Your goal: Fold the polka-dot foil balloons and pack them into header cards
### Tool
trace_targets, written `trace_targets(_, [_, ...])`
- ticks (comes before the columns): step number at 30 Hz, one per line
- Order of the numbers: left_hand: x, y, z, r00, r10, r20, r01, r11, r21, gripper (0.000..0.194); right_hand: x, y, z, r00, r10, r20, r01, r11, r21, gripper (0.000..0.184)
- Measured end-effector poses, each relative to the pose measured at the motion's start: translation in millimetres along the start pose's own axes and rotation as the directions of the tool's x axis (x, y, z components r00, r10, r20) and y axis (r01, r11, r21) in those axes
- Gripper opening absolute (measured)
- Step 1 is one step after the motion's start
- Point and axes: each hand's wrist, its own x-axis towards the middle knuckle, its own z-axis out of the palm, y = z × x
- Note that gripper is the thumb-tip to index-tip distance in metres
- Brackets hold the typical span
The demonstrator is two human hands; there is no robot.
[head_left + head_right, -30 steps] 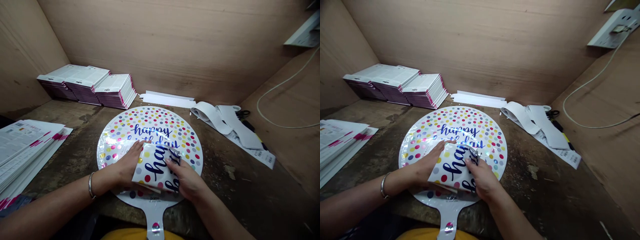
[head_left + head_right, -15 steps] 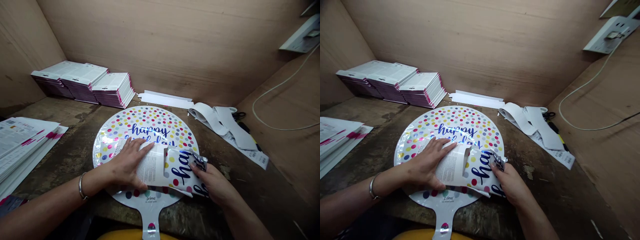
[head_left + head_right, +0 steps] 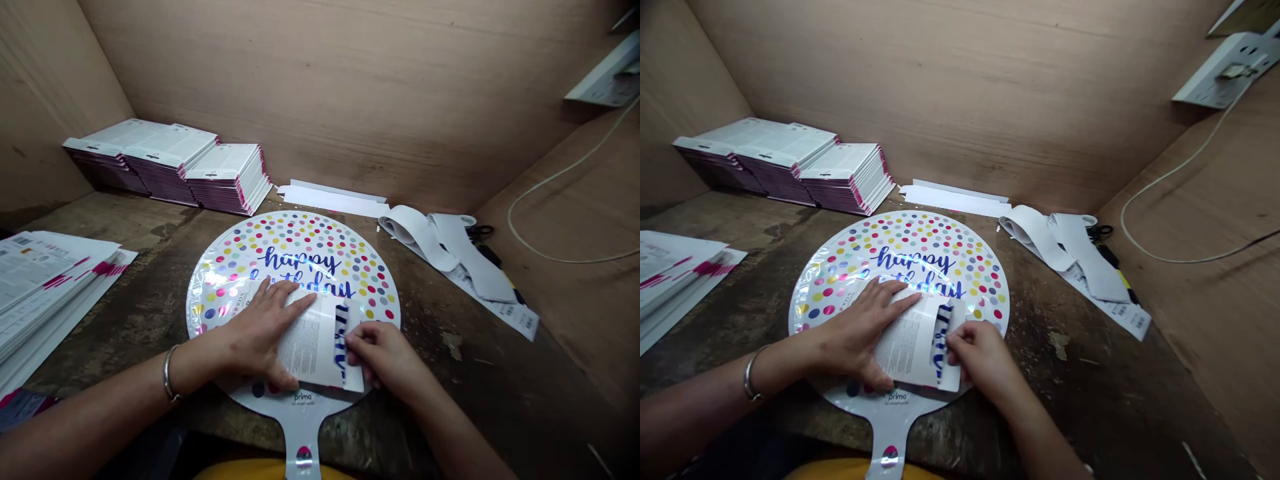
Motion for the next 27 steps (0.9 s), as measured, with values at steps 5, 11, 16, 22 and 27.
trace_targets(5, [2.0, 3.4, -1.1, 0.997, 0.073, 0.032, -0.072, 0.997, -0.026, 0.123, 4.3, -11.9, 8.8, 0.965, -0.256, 0.059, 0.262, 0.921, -0.289, 0.014])
trace_targets(11, [-8.2, -3.3, -17.5, 0.959, 0.214, 0.189, -0.211, 0.977, -0.032, 0.073, -3.9, 9.6, -12.7, 0.761, -0.638, 0.117, 0.512, 0.480, -0.712, 0.035])
trace_targets(16, [-19.1, 0.9, -18.3, 0.987, 0.114, 0.116, -0.109, 0.993, -0.052, 0.048, -26.6, 17.3, 13.9, 0.718, -0.684, 0.129, 0.474, 0.345, -0.810, 0.029])
trace_targets(22, [-20.9, 6.4, 9.2, 1.000, -0.004, -0.005, 0.003, 0.995, -0.098, 0.041, -20.8, 3.5, 27.4, 0.658, -0.743, 0.121, 0.608, 0.429, -0.668, 0.015])
trace_targets(27, [-34.4, 3.8, 15.4, 0.991, -0.098, -0.096, 0.088, 0.990, -0.111, 0.043, -1.2, 6.8, 28.4, 0.701, -0.704, 0.118, 0.600, 0.491, -0.632, 0.011])
